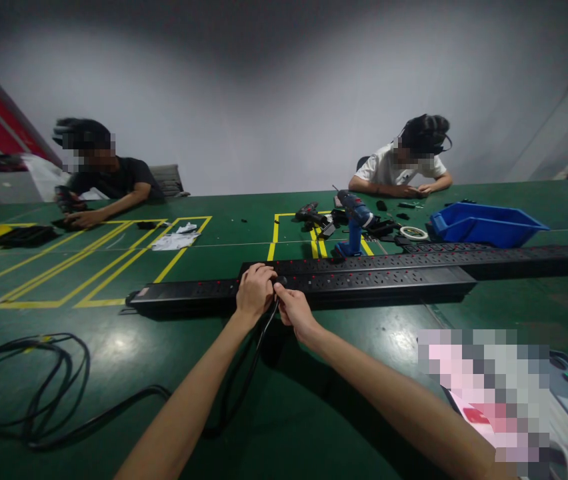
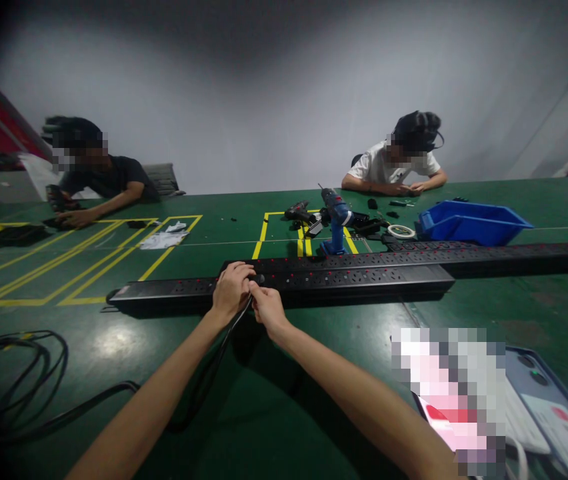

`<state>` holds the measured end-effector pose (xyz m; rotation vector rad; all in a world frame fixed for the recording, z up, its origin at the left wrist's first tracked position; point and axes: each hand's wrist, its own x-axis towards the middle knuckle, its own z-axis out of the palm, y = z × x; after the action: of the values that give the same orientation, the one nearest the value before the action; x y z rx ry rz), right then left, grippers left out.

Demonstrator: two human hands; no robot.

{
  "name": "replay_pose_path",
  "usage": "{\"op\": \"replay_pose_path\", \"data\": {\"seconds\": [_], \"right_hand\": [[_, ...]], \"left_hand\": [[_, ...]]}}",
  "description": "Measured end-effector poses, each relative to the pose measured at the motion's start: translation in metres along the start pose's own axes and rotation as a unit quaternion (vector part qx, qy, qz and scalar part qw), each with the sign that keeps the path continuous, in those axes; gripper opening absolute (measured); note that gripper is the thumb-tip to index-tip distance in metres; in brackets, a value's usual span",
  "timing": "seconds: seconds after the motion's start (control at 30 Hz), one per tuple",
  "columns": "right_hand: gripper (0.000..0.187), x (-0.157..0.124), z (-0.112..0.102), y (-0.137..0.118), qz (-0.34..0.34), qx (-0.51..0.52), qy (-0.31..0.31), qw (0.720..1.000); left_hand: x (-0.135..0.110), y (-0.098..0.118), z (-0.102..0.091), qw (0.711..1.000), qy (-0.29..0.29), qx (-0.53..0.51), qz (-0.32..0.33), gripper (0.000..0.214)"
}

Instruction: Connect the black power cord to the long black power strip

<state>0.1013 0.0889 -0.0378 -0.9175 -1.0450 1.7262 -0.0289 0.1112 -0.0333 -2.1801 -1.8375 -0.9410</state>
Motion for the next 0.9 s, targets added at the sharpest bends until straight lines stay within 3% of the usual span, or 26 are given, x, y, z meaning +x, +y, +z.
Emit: {"op": "replay_pose_path", "data": {"seconds": [0.9], "right_hand": [[0.047,0.002,-0.007,0.016,-0.094,-0.155,0.026,0.983]], "left_hand": [[0.001,-0.001,0.003,1.0,0.015,-0.016,-0.003,0.024]]}}
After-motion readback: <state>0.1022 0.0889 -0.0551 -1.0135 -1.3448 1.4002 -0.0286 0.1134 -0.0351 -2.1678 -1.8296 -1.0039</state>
